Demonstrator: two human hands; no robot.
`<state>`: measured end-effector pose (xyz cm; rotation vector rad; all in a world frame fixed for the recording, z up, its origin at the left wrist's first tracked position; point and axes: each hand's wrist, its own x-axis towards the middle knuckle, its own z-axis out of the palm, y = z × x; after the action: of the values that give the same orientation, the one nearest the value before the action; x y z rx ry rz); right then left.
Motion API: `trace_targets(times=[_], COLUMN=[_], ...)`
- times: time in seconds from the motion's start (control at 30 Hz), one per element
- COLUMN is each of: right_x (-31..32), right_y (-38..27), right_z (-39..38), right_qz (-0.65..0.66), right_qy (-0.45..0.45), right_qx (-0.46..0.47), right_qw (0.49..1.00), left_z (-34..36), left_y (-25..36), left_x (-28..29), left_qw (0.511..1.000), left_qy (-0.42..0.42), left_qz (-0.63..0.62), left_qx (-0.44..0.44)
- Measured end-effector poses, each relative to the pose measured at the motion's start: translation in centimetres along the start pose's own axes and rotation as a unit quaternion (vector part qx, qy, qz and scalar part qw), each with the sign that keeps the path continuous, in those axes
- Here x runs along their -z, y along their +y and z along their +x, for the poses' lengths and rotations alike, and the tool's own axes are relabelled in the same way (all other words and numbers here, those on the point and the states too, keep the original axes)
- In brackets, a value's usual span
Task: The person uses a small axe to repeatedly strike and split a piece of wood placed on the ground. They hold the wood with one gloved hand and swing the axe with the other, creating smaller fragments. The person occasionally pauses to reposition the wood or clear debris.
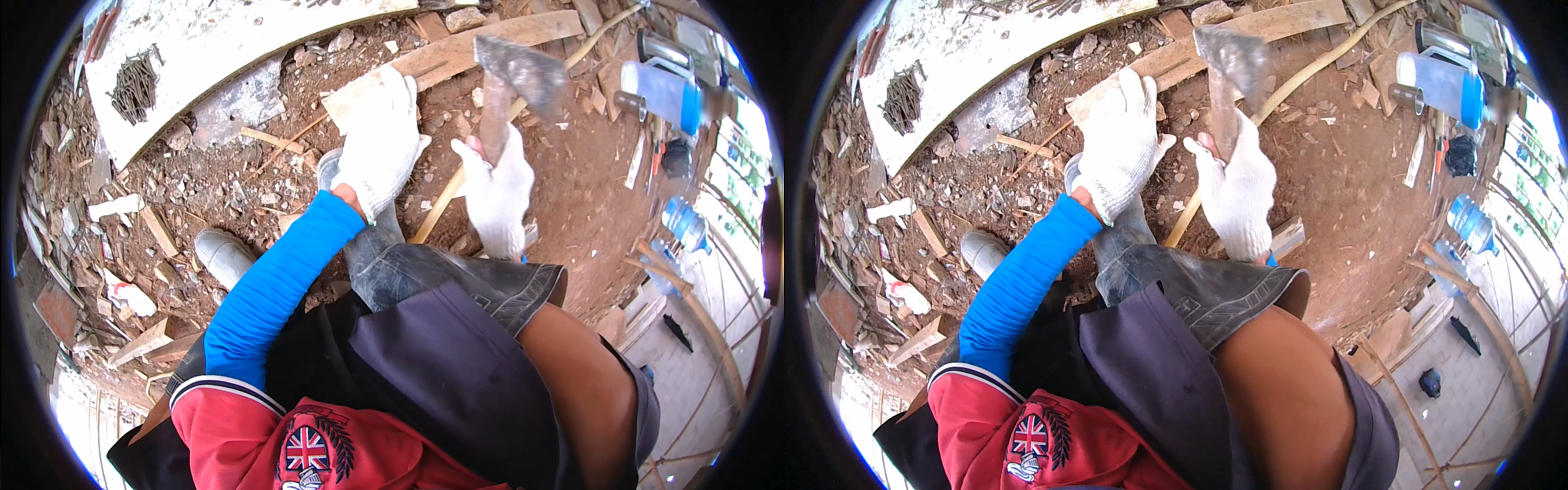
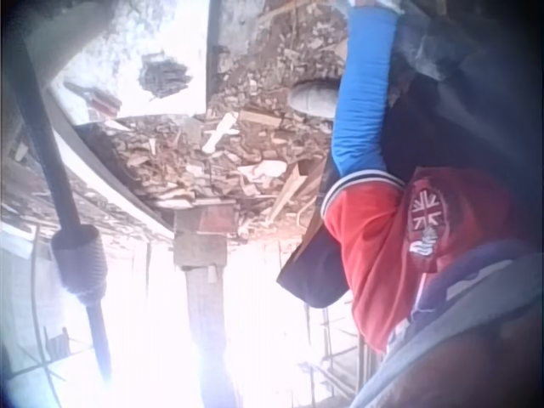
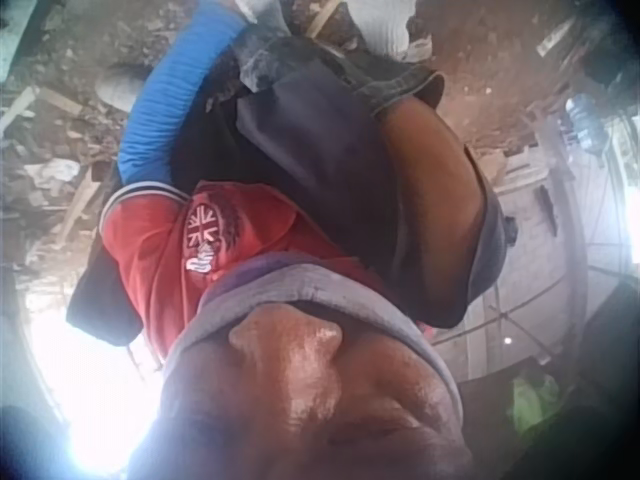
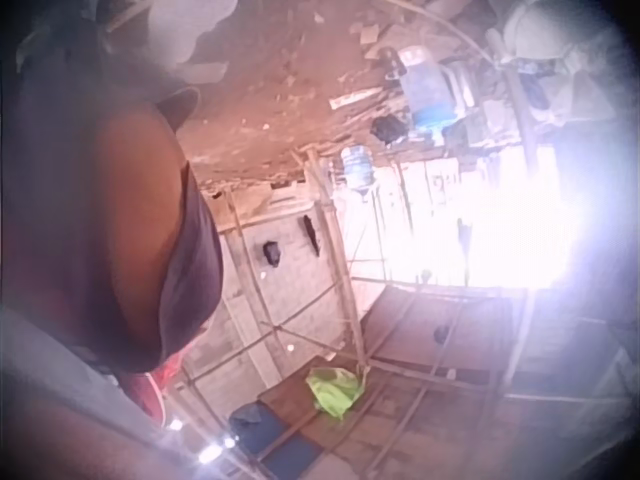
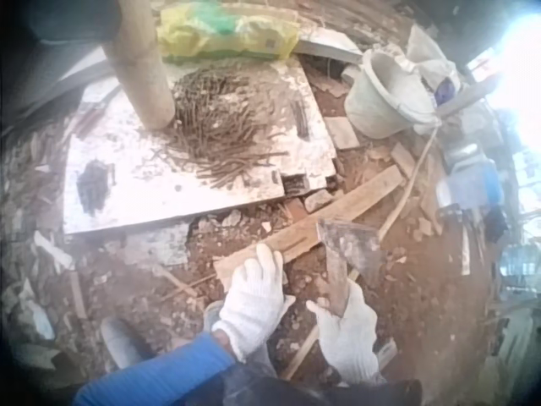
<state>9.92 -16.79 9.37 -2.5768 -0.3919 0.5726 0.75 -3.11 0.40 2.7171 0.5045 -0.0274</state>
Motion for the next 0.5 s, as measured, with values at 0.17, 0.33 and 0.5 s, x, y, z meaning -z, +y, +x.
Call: trace_targets(times=[0.17,0.33,0.5], right_x=[-1.3,0.3,-1.4], right_y=[2.3,-0.2,1.2], right_z=[2.3,0.2,0.1], right_qz=[-0.116,-0.054,-0.071], right_qy=[-0.066,-0.009,0.065], right_qx=[0.022,0.052,0.099], right_qw=[0.991,0.997,0.990], left_z=[1.0,1.3,0.9], left_y=[-0.2,0.4,0.2], left_x=[0.0,0.1,0.8], left_qw=[0.983,0.999,0.998], left_qy=[-0.034,0.035,0.037], left_qz=[-0.178,-0.001,-0.051], left_qx=[0.041,-0.005,0.025])
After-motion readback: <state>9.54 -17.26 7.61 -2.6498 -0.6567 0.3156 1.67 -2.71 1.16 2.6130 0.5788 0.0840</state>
